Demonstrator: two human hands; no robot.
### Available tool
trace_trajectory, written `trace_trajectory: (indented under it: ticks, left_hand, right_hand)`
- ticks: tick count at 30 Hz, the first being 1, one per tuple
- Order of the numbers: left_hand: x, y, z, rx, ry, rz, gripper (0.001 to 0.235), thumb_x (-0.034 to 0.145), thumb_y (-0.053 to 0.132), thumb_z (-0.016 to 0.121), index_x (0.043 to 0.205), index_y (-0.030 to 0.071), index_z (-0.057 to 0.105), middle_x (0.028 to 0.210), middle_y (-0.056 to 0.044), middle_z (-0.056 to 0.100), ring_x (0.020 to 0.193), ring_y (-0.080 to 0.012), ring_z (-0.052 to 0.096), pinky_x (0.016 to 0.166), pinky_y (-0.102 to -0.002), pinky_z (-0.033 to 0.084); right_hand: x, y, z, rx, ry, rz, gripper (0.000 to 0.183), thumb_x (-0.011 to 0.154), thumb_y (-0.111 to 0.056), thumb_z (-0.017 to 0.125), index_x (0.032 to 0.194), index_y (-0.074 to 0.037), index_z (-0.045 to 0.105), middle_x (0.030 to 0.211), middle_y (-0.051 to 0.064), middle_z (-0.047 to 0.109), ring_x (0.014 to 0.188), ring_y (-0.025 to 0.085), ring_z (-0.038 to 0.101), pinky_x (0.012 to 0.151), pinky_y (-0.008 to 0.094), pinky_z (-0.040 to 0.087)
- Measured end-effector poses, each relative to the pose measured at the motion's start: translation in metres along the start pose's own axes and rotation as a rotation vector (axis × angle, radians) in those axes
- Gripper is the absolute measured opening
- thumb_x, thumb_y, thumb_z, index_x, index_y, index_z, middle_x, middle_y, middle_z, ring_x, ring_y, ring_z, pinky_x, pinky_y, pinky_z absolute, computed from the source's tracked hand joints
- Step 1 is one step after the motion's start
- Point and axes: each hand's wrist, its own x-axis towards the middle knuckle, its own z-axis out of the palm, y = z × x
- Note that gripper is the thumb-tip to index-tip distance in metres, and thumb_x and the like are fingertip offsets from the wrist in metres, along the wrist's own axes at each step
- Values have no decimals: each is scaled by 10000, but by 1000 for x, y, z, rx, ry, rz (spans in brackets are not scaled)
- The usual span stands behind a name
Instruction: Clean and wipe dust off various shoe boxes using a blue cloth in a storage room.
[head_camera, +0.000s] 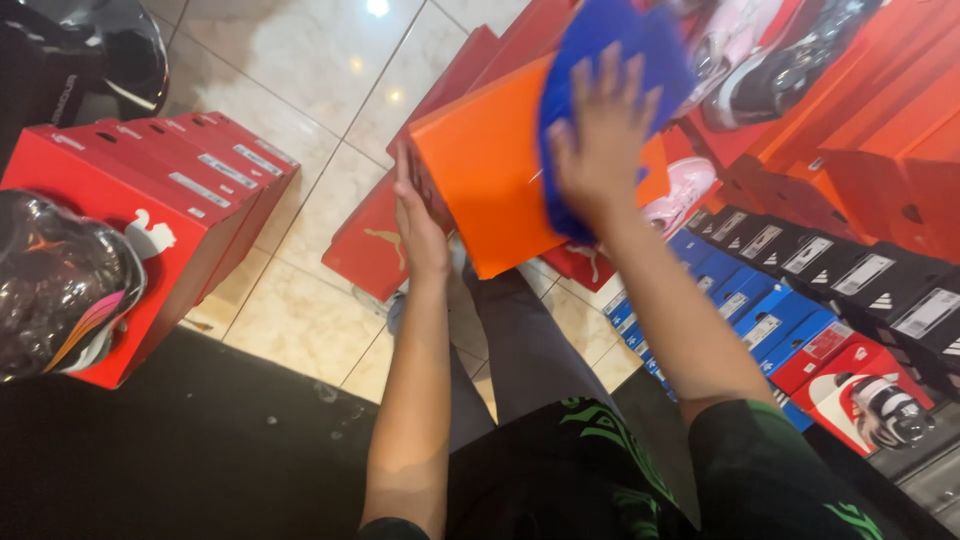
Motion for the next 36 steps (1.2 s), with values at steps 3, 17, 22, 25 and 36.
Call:
trace_trajectory:
  ticks: [3,17,22,25,36]
  left_hand:
    - [-3,2,13,-12,29,-17,752,1102,611,104,1628,104,283,1660,-231,275,1529,-378,293,1251,-484,303]
    - [0,-18,14,93,170,33,573,1152,379,150,1582,89,394,1634,-166,364,1508,-322,340,1255,-453,284]
    - [7,-42,7,-56,291,12,532,1141,317,230,1516,54,499,1546,-207,481,1425,-366,457,1179,-495,386]
    - [7,-33,1,-21,260,-64,696,1051,506,264,1528,19,403,1585,-189,431,1484,-335,423,1174,-418,386]
    - [8,-21,0,425,85,20,563,1089,365,368,1553,46,354,1624,-150,377,1530,-283,328,1221,-400,331]
  right_hand:
    - [-18,-75,-6,76,250,-310,578,940,-377,688,1440,-93,638,1525,264,481,1445,475,369,1209,607,153]
    - [6,-103,-6,-78,262,-438,502,931,-440,708,1358,-205,590,1343,112,514,1230,383,428,1010,596,277]
    - [17,-63,15,162,158,-467,679,934,-583,637,1543,-317,498,1664,14,357,1577,293,158,1253,522,-39]
    - [22,-35,-9,72,-111,22,707,1000,-481,543,1639,-253,346,1713,88,151,1573,403,64,1214,684,37]
    - [17,-40,-11,102,-93,-188,672,881,-322,654,1533,-243,516,1636,149,374,1520,464,215,1163,719,94]
